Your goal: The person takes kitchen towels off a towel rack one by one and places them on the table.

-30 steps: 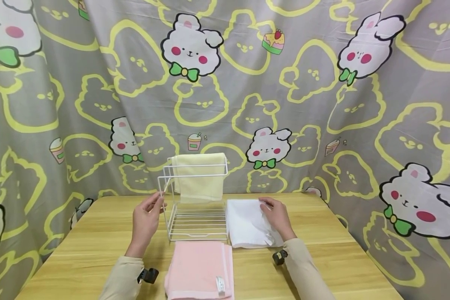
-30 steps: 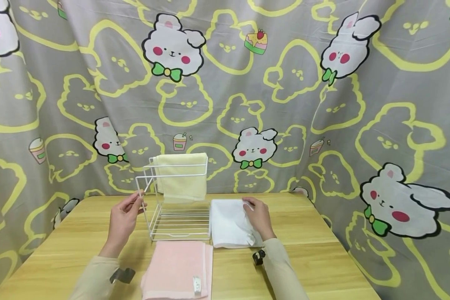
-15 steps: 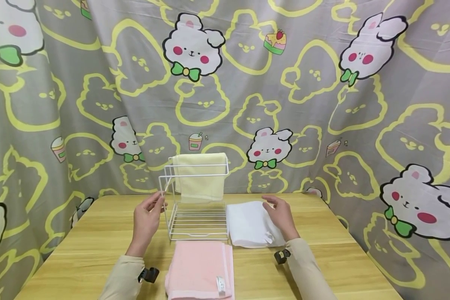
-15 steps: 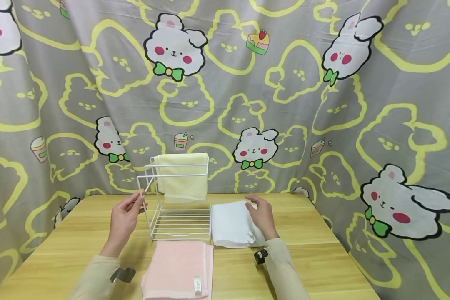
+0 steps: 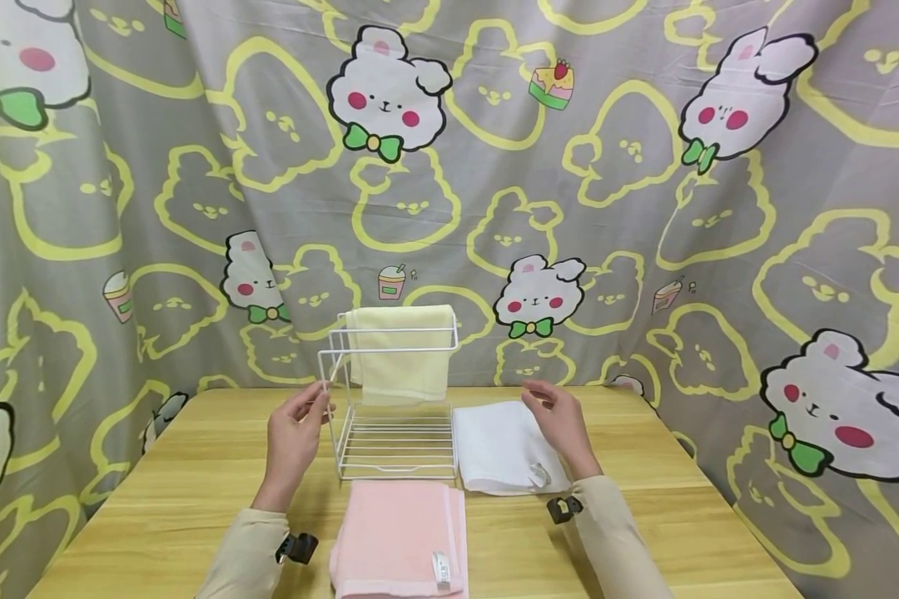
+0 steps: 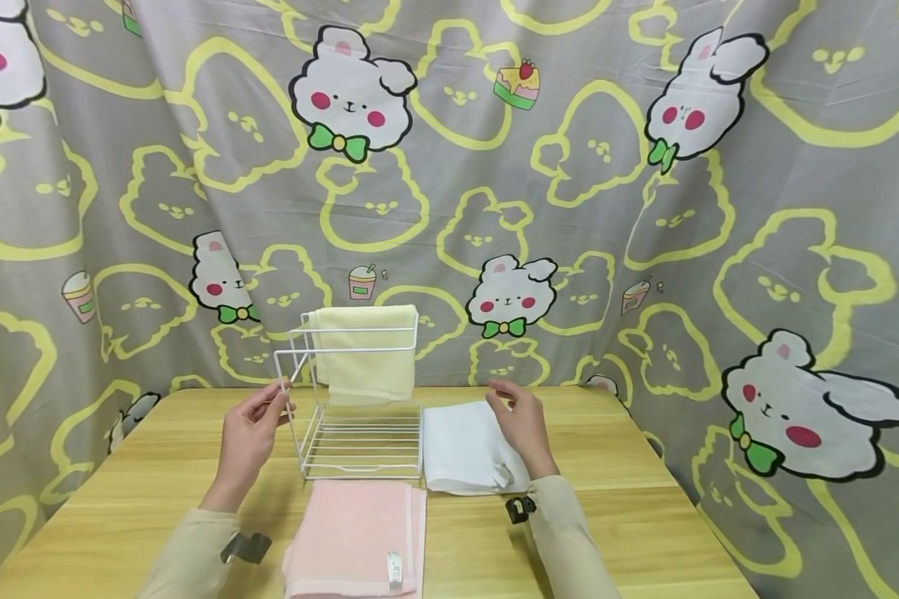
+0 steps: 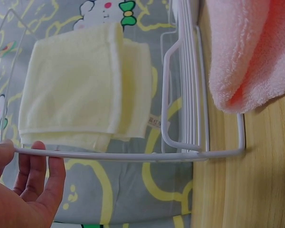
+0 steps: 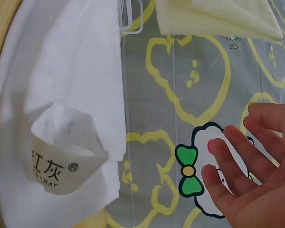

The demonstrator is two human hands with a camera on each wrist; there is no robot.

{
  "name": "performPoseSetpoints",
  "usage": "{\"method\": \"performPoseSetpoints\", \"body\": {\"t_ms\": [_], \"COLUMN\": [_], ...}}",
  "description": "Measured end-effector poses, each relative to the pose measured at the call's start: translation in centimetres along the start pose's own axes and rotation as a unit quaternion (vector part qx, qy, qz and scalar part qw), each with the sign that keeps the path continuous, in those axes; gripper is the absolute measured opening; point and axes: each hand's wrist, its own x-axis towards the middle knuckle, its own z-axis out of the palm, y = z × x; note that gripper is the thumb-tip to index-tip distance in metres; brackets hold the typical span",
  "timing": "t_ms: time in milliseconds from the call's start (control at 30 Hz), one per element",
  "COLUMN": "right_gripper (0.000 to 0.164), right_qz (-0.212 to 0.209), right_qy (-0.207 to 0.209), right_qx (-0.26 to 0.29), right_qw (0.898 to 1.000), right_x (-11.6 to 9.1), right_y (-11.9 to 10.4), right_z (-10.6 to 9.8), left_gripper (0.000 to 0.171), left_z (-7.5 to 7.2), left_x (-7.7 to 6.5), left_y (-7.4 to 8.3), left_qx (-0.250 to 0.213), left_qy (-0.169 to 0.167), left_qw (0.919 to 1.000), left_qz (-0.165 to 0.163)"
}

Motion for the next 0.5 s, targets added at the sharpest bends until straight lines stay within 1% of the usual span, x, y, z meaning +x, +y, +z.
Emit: {"method": "performPoseSetpoints", "body": {"t_ms": [200, 367, 500], "right_gripper": [0.031, 0.033, 0.03], "right_qz": [-0.018, -0.033, -0.048], "right_qy": [0.006, 0.012, 0.022], "right_qx": [0.009, 0.022, 0.029], "right_qw": [1.0, 0.999, 0.998], "right_x": [0.1, -0.1, -0.2], "right_y": [-0.9, -2.4, -3.7], "right_z": [-0.4, -0.9, -1.1], "left_gripper": [0.029, 0.031, 0.032], "left_z": [-0.1, -0.1, 0.0], "left_x": [0.0, 0.0, 0.1], "left_y": [0.0, 0.0, 0.0], "left_qx": [0.0, -0.004, -0.01], "left_qy": [0.002, -0.001, -0.002], "left_qw": [1.0, 1.0, 0.9999], "left_qz": [-0.002, -0.008, -0.01]}}
